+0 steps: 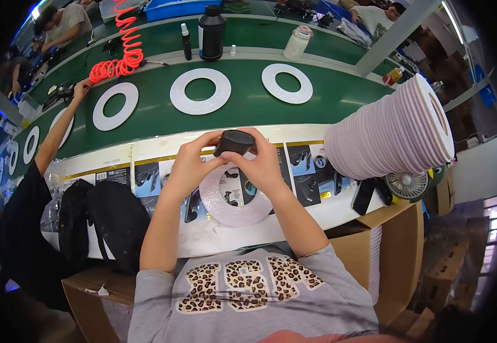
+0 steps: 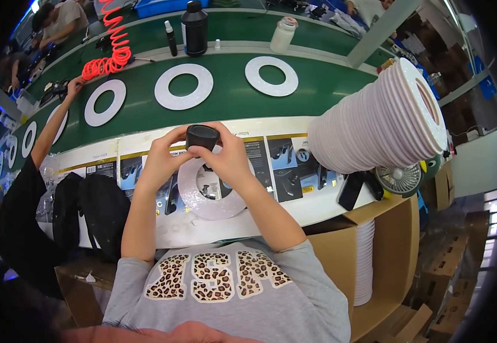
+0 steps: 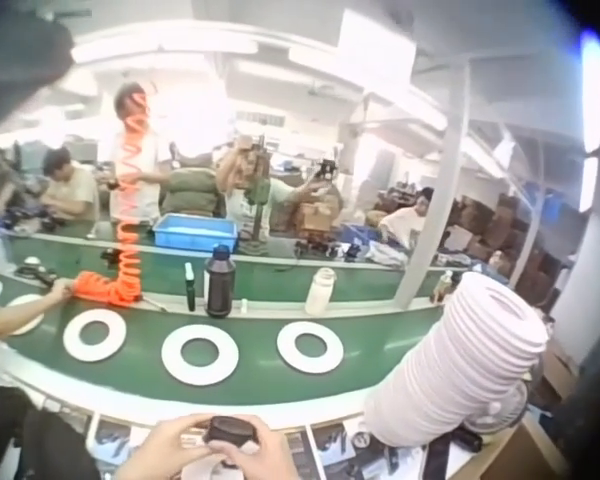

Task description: Assembling circular LED light fixtures by applying adhesive and attaching electronic components on a production line.

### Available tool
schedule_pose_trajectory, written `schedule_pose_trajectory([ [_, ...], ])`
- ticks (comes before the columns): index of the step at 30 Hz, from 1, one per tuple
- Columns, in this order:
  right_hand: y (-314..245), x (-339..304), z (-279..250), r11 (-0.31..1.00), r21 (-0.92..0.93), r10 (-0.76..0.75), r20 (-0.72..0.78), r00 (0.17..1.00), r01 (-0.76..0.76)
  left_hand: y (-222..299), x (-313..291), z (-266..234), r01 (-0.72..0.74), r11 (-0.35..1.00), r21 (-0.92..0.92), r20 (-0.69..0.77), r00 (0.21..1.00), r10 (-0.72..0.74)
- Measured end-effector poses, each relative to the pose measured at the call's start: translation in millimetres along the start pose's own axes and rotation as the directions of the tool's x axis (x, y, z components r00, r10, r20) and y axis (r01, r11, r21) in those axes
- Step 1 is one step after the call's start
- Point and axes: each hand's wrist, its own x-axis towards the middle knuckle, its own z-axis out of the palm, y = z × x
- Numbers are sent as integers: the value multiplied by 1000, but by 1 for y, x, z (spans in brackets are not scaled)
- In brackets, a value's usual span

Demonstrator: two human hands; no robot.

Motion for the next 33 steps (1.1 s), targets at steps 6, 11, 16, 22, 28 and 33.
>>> schedule_pose_trajectory([
  [6, 9, 1, 3, 998, 5, 60, -1, 998, -60, -7, -6, 7, 103, 995, 4, -54, 993, -103],
  [11, 14, 1, 3, 999, -5, 37, -19, 999, -37, -8, -8, 15, 85, 996, 5, -108, 991, -84],
  [16, 16, 1, 2, 999, -25, 35, -23, 999, -35, -12, -8, 19, 45, 999, 10, -158, 987, -43],
  [22, 17, 1, 0, 998, -32, 45, -24, 999, -45, -17, -8, 24, 38, 998, 45, -187, 982, -29],
  [28, 14, 1, -1, 992, -44, 119, 13, 993, -118, -19, -7, 26, 38, 997, 69, -190, 981, -24],
  [33, 12, 1, -3, 994, -33, 108, 15, 994, -107, -15, -6, 24, 28, 997, 77, -171, 985, -14],
])
